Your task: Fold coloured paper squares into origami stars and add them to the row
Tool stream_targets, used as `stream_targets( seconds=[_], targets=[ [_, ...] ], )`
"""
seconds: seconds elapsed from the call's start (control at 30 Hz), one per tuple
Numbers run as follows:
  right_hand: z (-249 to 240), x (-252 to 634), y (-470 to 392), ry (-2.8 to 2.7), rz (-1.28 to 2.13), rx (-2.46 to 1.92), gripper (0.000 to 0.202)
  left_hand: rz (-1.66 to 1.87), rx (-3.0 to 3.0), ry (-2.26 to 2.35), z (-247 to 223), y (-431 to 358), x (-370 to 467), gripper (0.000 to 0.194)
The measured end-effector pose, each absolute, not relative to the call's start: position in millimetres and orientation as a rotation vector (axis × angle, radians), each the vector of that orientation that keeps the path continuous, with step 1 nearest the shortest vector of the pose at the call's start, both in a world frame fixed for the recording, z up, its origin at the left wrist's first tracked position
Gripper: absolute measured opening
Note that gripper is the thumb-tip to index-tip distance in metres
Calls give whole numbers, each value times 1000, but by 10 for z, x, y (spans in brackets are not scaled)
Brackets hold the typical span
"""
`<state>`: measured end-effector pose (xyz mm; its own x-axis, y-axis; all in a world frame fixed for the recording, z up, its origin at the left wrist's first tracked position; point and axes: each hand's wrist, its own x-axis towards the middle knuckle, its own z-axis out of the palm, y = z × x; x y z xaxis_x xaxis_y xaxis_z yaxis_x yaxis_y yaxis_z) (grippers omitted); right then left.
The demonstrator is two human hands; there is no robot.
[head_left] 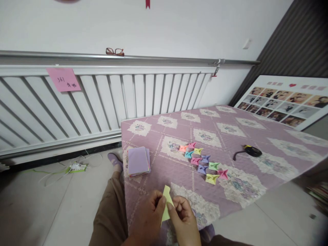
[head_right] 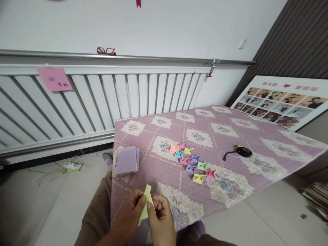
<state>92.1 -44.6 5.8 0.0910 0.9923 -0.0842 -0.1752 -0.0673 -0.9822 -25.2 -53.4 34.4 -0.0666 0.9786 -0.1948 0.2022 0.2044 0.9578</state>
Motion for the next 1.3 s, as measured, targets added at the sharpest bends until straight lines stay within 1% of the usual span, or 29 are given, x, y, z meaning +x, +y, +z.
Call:
stream_targets(
  seconds=[0.17, 0.23, 0.33, 0.43, 0.57, 0.87, 1.0, 1.3],
  targets=[
    [221, 901, -476, -937, 1270, -1200, 36, 1013, 1197, 1464, 340, -551, -255, 31],
    [324, 916, -489, -939, 1332, -1218, 37, 990, 1232, 1488, 358, -565, -256, 32],
    [436, 942, -502, -950, 1438, -1235, 40, 970, 1295, 1528, 396, -589, -260, 28],
    [473, 949, -508, -914, 1456, -1246, 43, 961, 1342, 1526, 427, -600, -265, 25],
    [465, 958, -501, -912, 1415, -1261, 42, 917, 1362, 1535, 439, -582, -266, 27],
    [447, 1038, -472, -954, 1169, -1281, 36, 922, 1448, 1554, 429, -592, -255, 30],
    [473, 1054, -434, -1047, 1169, -1279, 36, 932, 1553, 1582, 397, -623, -246, 30],
    [513, 999, -423, -965, 1176, -1274, 40, 924, 1642, 1613, 320, -625, -260, 29]
  ],
)
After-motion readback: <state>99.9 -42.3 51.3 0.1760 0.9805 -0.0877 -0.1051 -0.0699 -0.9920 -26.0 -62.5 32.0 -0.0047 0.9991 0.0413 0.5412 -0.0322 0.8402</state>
